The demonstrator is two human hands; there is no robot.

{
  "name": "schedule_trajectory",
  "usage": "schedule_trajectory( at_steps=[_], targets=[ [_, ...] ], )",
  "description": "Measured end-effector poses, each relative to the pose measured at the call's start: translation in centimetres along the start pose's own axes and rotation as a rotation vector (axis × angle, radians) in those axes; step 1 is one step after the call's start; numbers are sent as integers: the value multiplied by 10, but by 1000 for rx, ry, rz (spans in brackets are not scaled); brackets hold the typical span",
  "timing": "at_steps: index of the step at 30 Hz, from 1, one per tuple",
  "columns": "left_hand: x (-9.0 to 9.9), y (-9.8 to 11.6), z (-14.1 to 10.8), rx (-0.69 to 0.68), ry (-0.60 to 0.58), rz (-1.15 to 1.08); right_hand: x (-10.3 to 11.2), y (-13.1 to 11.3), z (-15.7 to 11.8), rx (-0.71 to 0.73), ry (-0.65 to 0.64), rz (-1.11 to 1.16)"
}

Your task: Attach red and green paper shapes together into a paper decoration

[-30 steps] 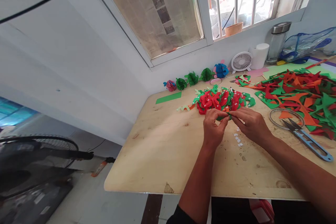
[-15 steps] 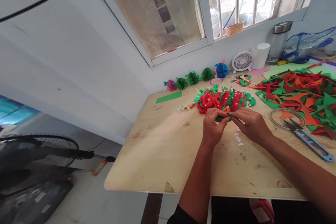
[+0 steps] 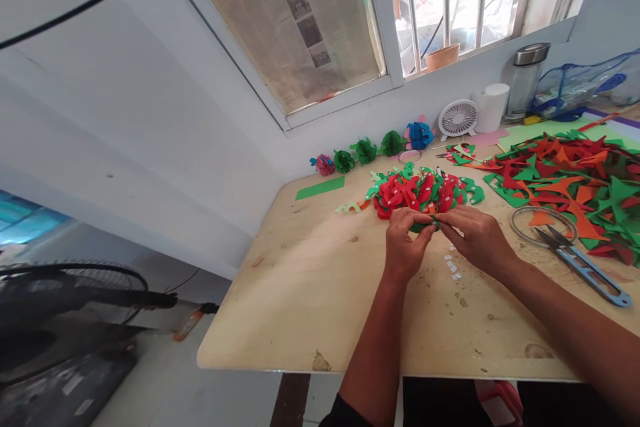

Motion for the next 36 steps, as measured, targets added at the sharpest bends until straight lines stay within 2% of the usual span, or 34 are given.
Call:
schedule_trajectory(
  at_steps=[12,19,22,26,32,36],
  targets=[
    [-1,0,-1,18,-20,5,-1,-2,1,13,-32,-16],
    [2,4,-1,1,9,3,1,6,-1,-125,25,10],
    [1,8,-2,-13,-9,-10,2,10,-2,-196,52,18],
    [0,13,-3,-42,-42,-1,3,10,-2,-215,59,30],
    [2,2,-3,51,72,12,0,11,-4,-216,35,58],
    [1,-2,-2,86,66,12,-1,8,-3,-189,-10,89]
  ],
)
Point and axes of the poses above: each hand's wrist, its own z-axis towards the middle knuckle, its own x-axis out of the back of the hand, y = z × x, the point moved 4 cm from there along z, towards the middle knuckle, and after that the axes turned 6 degrees about x, right-handed, at the moved point
